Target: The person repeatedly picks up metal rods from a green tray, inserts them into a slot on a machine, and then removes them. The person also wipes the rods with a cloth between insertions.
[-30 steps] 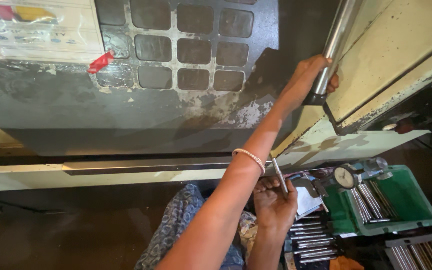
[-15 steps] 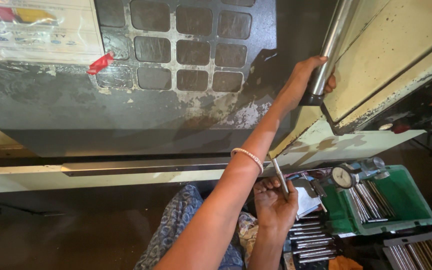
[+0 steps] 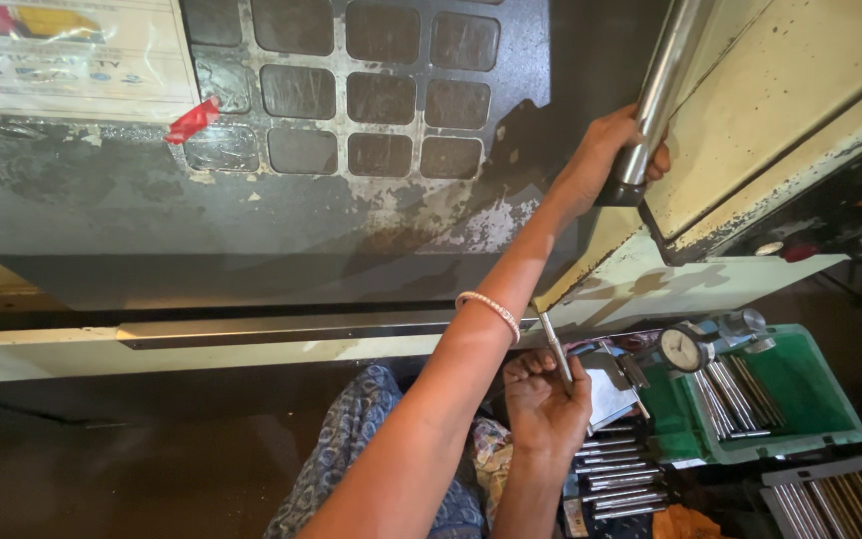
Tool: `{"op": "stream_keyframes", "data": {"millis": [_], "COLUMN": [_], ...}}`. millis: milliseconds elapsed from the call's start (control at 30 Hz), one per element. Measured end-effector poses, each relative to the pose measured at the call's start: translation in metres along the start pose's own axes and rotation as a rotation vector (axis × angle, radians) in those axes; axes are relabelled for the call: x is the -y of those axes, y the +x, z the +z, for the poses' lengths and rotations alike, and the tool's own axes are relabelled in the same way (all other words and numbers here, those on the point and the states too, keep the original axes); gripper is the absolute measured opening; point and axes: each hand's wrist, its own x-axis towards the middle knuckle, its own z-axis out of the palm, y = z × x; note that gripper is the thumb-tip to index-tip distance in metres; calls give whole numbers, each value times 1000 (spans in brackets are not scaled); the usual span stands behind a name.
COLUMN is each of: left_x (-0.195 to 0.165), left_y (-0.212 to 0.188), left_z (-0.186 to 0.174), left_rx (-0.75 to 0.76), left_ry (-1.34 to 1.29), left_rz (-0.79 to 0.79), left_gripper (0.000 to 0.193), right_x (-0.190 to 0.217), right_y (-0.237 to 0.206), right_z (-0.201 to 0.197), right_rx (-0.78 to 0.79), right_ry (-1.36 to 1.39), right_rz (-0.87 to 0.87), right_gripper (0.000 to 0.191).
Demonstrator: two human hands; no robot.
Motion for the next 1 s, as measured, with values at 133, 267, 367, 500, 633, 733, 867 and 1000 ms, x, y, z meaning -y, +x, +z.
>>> {"op": "stream_keyframes", "data": {"millis": [133, 267, 367, 500, 633, 733, 867, 1000], "left_x": [1, 3, 4, 4, 3, 5, 6, 6], "left_y": [0, 2, 1, 1, 2, 3, 3, 3], "left_z": [0, -2, -3, -3, -2, 0, 0, 1], "left_rx": [-1, -3, 15, 4, -6, -12, -15, -36], "left_ry": [16, 36, 7, -12, 11, 20, 26, 48], "left_rz": [2, 4, 11, -4, -11, -2, 13, 6], "left_gripper": [38, 38, 39, 38, 37, 37, 36, 36], "right_x": [0, 0, 1, 1, 2, 2, 3, 2], "right_y": [1, 1, 2, 2, 0, -1, -1, -2], "right_z": [-1, -3, -3, -2, 0, 0, 1, 2], "right_rx": [1, 20, -4, 6, 14, 15, 35, 51], "right_ry": [1, -12, 29, 10, 12, 8, 16, 20], "right_rz": [5, 9, 20, 23, 15, 11, 21, 23], "right_gripper": [25, 26, 26, 26, 25, 25, 25, 26]}}
